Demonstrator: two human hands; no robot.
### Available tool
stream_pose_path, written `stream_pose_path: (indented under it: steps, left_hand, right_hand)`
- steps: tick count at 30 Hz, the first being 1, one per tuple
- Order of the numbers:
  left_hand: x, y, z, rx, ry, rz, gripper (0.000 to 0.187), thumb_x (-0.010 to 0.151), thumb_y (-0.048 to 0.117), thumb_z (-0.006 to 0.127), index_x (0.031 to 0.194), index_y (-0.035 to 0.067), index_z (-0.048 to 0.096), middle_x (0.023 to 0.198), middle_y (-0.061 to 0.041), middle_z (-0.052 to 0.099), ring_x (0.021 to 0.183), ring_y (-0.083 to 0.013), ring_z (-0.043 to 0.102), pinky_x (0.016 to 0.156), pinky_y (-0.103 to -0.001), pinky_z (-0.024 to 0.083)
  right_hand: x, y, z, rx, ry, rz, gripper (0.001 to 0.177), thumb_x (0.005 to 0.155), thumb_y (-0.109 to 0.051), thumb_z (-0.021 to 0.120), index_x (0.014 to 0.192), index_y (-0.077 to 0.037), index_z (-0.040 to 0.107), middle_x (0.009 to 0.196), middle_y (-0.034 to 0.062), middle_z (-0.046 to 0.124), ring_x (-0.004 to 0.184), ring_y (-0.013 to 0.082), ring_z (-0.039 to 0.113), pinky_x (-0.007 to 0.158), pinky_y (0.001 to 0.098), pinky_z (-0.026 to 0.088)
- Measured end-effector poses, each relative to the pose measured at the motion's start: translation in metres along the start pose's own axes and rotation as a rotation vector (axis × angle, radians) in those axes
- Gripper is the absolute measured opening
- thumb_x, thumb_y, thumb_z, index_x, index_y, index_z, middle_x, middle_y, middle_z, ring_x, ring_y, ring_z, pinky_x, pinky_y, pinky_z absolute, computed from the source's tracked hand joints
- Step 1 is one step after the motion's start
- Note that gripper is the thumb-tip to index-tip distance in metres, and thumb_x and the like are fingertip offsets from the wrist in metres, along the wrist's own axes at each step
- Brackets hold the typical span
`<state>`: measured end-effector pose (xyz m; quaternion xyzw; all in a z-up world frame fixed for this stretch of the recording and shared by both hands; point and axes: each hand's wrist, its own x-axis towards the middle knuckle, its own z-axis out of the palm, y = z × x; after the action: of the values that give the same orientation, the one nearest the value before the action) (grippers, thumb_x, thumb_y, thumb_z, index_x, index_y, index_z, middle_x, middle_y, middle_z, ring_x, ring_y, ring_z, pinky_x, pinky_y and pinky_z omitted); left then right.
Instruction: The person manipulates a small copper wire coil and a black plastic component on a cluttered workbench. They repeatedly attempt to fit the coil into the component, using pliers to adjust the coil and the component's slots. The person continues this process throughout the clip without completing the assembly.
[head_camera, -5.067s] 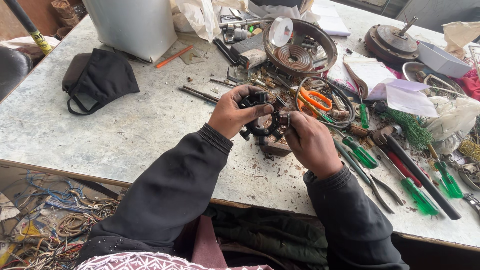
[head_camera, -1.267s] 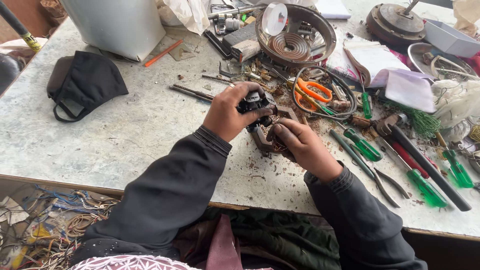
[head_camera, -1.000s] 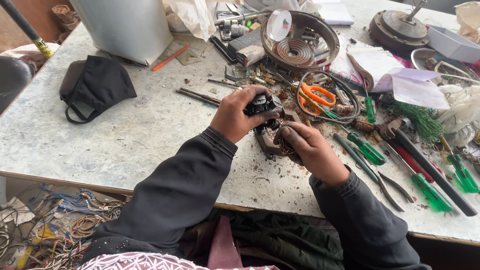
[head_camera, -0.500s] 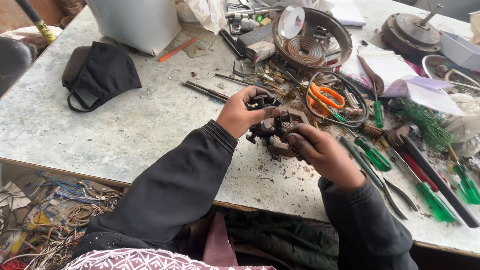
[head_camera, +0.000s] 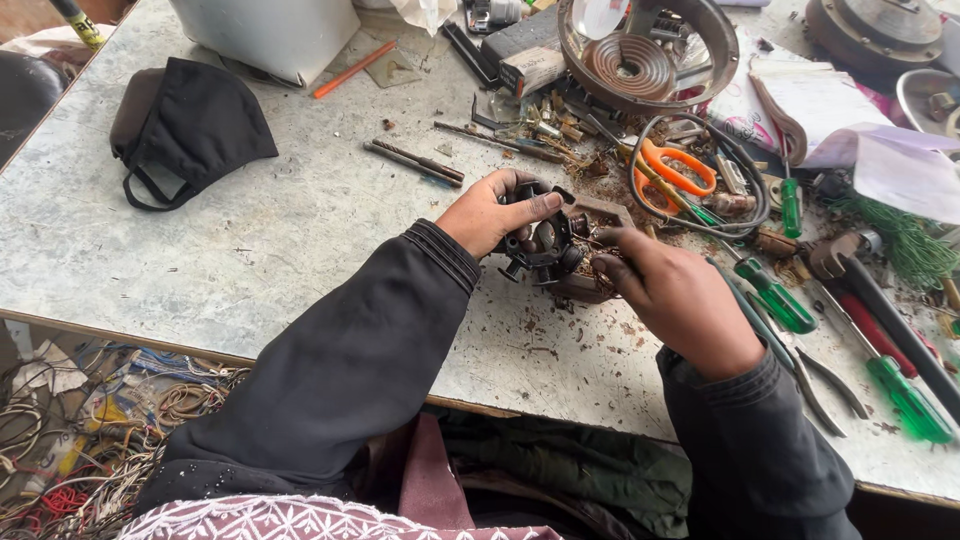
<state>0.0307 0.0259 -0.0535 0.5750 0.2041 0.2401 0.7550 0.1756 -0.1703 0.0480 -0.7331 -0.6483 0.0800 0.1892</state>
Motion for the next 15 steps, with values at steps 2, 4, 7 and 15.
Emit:
stream_pose_path:
  steps: [2,4,7,15]
  left_hand:
    - [0.000,-0.002,0.000,-0.015,0.019,-0.014,0.059,0.083,0.036,0.081,0.122,-0.001,0.058,0.097,-0.008,0.073,0.077,-0.0106,0.069,0.062,-0.026,0.059]
    - [0.000,-0.002,-0.001,-0.025,0.003,-0.001,0.061,0.084,0.035,0.081,0.126,-0.002,0.056,0.099,-0.009,0.073,0.079,-0.0106,0.069,0.062,-0.027,0.059]
    - [0.000,0.000,-0.002,0.026,0.020,0.011,0.060,0.085,0.034,0.080,0.127,-0.001,0.056,0.100,-0.008,0.073,0.080,-0.0108,0.070,0.063,-0.026,0.059]
    - [-0.007,0.004,-0.002,0.030,0.000,0.002,0.050,0.089,0.029,0.079,0.125,0.000,0.060,0.095,-0.003,0.067,0.076,-0.0086,0.061,0.063,-0.025,0.054]
  right_hand:
    - [0.000,-0.001,-0.004,0.061,0.013,0.037,0.037,0.097,-0.034,0.063,0.125,-0.010,0.064,0.091,0.0177,0.073,0.084,0.0347,0.072,0.072,0.0430,0.055]
    - [-0.001,0.000,-0.007,0.082,0.047,0.060,0.041,0.097,-0.037,0.063,0.128,-0.011,0.063,0.093,0.0171,0.074,0.084,0.0322,0.073,0.072,0.0422,0.055]
    - [-0.002,0.008,-0.014,0.095,0.126,0.025,0.041,0.101,-0.036,0.062,0.133,-0.009,0.064,0.102,0.0187,0.074,0.091,0.0313,0.072,0.076,0.0407,0.055]
    - [-0.039,0.067,-0.057,0.092,0.508,0.230,0.028,0.103,-0.020,0.071,0.127,-0.006,0.071,0.114,0.0128,0.070,0.089,0.0221,0.066,0.078,0.0340,0.052]
